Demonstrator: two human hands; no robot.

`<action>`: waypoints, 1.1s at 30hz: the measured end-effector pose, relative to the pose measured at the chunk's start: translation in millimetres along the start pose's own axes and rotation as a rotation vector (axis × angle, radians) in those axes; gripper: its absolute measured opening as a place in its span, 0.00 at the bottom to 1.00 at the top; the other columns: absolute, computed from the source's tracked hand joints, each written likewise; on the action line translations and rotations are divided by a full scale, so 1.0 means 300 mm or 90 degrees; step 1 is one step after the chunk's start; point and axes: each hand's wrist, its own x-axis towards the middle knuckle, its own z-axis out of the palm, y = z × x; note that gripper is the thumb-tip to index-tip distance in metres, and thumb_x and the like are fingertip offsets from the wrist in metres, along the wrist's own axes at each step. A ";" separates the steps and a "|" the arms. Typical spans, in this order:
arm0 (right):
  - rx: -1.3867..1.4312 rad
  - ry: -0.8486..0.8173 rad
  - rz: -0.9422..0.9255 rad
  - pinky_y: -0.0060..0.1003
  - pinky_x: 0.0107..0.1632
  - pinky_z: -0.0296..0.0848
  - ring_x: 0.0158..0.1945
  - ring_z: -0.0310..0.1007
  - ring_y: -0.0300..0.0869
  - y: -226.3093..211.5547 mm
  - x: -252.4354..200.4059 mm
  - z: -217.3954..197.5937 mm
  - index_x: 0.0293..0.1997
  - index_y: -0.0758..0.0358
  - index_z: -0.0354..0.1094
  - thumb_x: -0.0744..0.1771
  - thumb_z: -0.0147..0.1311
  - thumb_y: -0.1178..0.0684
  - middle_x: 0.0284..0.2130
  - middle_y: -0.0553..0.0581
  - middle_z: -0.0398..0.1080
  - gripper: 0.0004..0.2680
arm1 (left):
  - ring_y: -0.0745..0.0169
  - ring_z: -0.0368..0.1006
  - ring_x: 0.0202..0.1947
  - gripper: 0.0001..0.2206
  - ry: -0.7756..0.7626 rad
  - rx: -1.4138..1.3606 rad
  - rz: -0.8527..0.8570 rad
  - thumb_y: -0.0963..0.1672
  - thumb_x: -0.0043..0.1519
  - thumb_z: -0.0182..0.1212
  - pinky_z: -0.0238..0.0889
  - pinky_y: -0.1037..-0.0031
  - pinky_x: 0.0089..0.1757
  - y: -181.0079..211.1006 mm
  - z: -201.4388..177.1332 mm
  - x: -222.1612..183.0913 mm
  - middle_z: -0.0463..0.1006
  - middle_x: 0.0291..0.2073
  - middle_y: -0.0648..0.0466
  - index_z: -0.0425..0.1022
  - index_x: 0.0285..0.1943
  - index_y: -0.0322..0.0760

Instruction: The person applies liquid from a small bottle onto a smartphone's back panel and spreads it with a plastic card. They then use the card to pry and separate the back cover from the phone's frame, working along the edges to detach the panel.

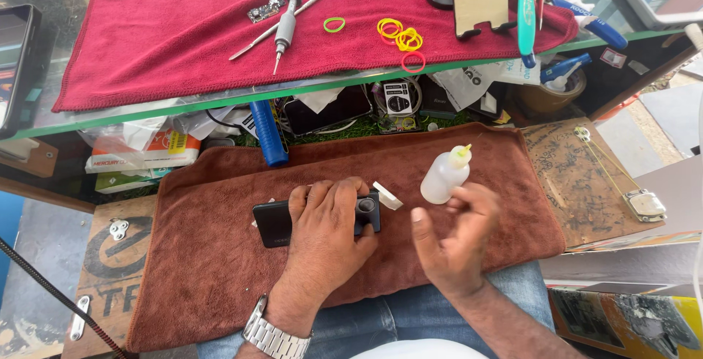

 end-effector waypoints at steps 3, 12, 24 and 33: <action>-0.092 0.079 0.026 0.38 0.55 0.66 0.55 0.55 0.43 0.016 0.036 -0.055 0.65 0.61 0.44 0.65 0.65 0.40 0.56 0.66 0.51 0.30 | 0.49 0.67 0.55 0.32 -0.050 0.042 0.000 0.45 0.44 0.75 0.45 0.49 0.61 -0.020 0.002 0.002 0.75 0.49 0.50 0.63 0.58 0.41; -0.079 -0.186 0.103 0.41 0.61 0.74 0.61 0.71 0.44 -0.067 0.179 -0.098 0.61 0.64 0.64 0.62 0.67 0.52 0.54 0.59 0.71 0.22 | 0.46 0.64 0.60 0.39 -0.090 0.050 -0.006 0.47 0.43 0.77 0.48 0.48 0.62 -0.024 -0.021 -0.004 0.73 0.54 0.48 0.61 0.64 0.40; -0.258 -0.086 -0.145 0.49 0.69 0.69 0.68 0.63 0.53 -0.036 0.184 -0.086 0.62 0.66 0.63 0.59 0.62 0.66 0.58 0.63 0.64 0.23 | 0.45 0.64 0.57 0.40 -0.337 0.121 -0.138 0.51 0.45 0.76 0.58 0.49 0.55 0.054 -0.066 -0.004 0.65 0.56 0.50 0.59 0.66 0.43; -0.377 -0.136 -0.211 0.56 0.73 0.59 0.71 0.56 0.58 -0.047 0.166 -0.067 0.59 0.62 0.66 0.57 0.63 0.67 0.59 0.63 0.60 0.24 | 0.46 0.55 0.63 0.41 -0.335 0.004 -0.179 0.53 0.39 0.78 0.49 0.48 0.59 -0.023 -0.022 -0.002 0.64 0.57 0.49 0.65 0.63 0.42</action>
